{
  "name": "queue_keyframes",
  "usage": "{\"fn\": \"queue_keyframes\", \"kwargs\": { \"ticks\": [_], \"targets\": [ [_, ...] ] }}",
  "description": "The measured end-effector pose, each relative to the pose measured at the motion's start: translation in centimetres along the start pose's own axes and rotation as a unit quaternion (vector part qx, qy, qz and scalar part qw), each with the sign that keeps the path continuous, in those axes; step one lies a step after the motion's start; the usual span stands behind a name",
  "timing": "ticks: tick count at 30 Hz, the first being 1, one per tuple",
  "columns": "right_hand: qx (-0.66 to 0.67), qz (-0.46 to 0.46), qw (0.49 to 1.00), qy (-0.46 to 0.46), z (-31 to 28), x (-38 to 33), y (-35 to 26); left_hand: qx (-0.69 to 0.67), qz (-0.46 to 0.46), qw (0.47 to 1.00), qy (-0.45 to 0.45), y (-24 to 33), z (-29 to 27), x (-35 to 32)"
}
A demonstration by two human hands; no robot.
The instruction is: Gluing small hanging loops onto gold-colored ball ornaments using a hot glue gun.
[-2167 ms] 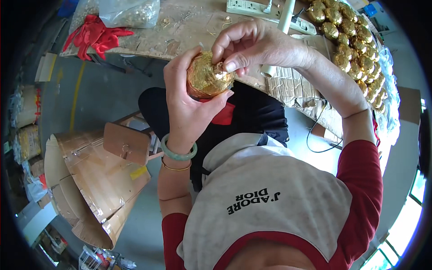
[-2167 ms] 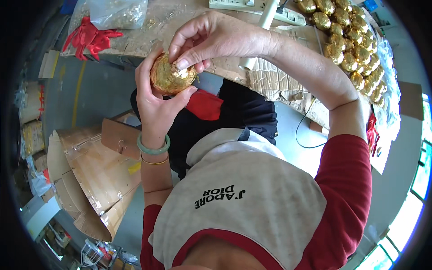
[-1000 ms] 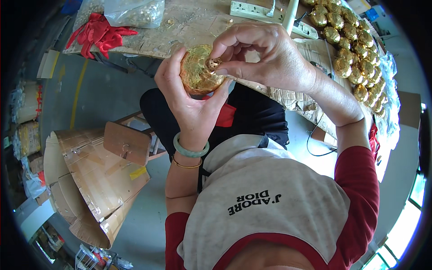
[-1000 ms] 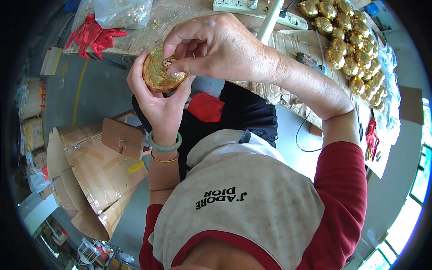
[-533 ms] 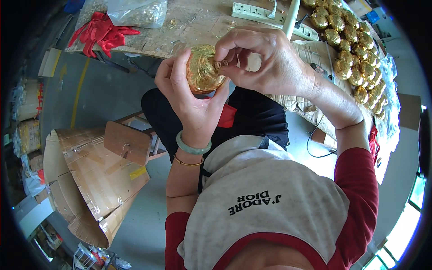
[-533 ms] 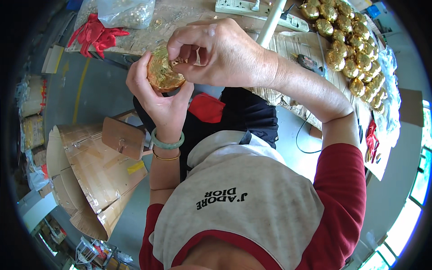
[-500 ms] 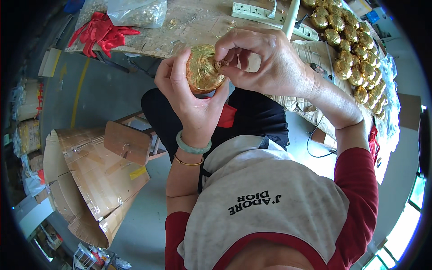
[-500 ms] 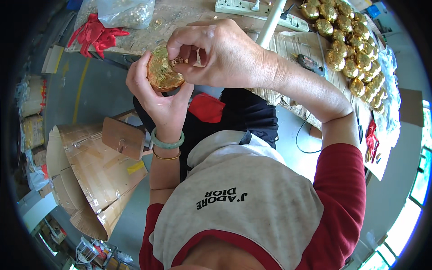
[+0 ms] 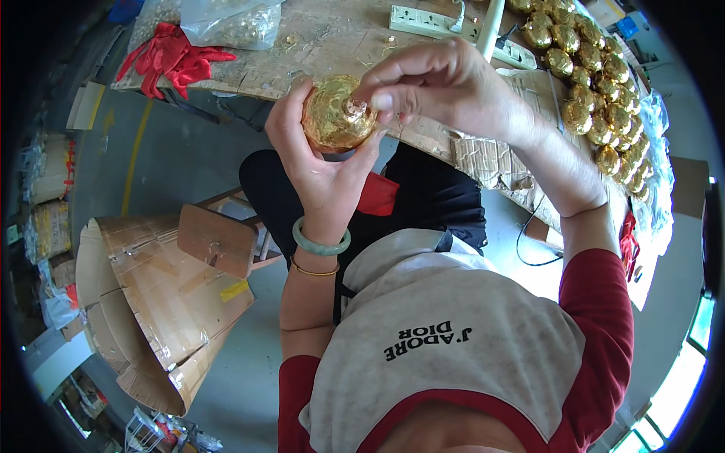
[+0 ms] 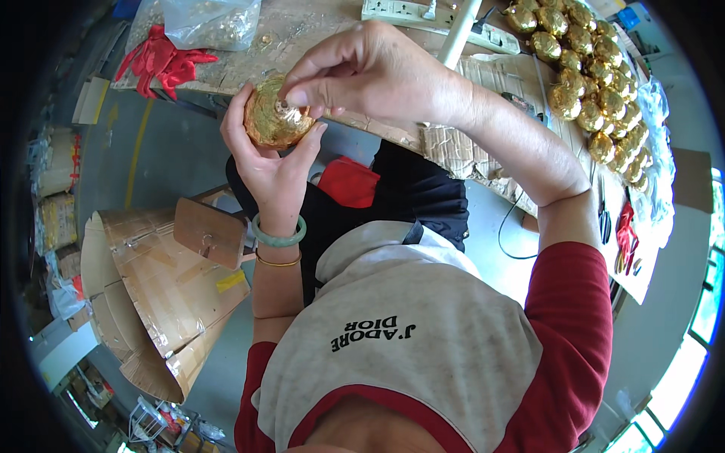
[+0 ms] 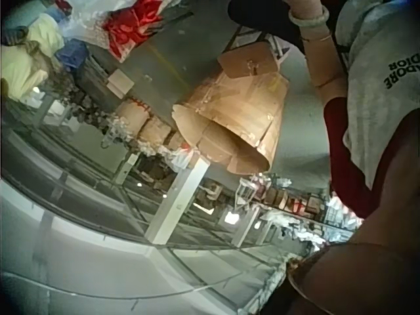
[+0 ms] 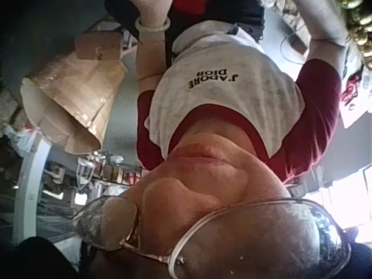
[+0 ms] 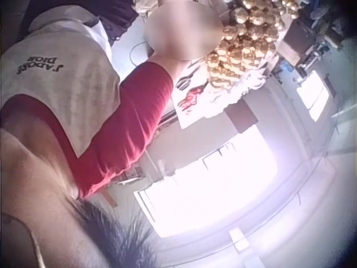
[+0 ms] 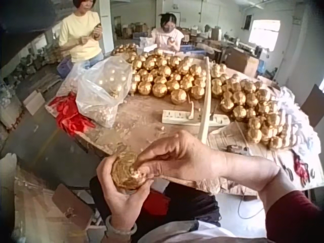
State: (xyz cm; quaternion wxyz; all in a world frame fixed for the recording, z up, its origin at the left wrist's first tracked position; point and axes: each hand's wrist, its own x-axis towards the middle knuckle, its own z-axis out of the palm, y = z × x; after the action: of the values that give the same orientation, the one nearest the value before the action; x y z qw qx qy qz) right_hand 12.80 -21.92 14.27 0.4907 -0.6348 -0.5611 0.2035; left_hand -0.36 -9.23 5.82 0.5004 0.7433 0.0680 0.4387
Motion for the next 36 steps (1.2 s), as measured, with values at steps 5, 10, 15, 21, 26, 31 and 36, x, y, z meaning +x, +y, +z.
{"fn": "queue_keyframes", "kwargs": {
  "ticks": [5, 10, 15, 21, 26, 31, 36],
  "targets": [
    [0.124, 0.114, 0.985, -0.027, -0.6, 0.6, 1.0, -0.007, 0.000, 1.000, -0.011, 0.2, -0.1, 0.0],
    [0.140, 0.112, 0.982, -0.062, -1.1, 0.8, 1.7, 0.013, -0.005, 1.000, -0.015, 0.7, 0.0, -0.1],
    [0.136, 0.134, 0.979, -0.065, -1.1, 0.9, 1.8, 0.038, 0.020, 0.999, -0.016, 0.6, 0.1, -0.1],
    [0.135, 0.124, 0.980, -0.075, -1.2, 0.9, 2.2, 0.063, 0.029, 0.997, -0.021, 0.6, 0.2, -0.1],
    [0.057, 0.139, 0.986, -0.075, -1.8, 1.5, 1.1, 0.024, -0.012, 0.997, -0.067, 0.3, -0.4, 0.5],
    [0.001, 0.049, 0.998, 0.036, -4.1, -0.6, 1.3, -0.360, -0.249, 0.891, -0.123, 0.8, -1.7, 1.7],
    [0.022, 0.058, 0.998, 0.028, -2.6, -2.4, 1.3, -0.467, -0.290, 0.824, -0.136, 0.1, -2.0, 1.5]
  ]
}}
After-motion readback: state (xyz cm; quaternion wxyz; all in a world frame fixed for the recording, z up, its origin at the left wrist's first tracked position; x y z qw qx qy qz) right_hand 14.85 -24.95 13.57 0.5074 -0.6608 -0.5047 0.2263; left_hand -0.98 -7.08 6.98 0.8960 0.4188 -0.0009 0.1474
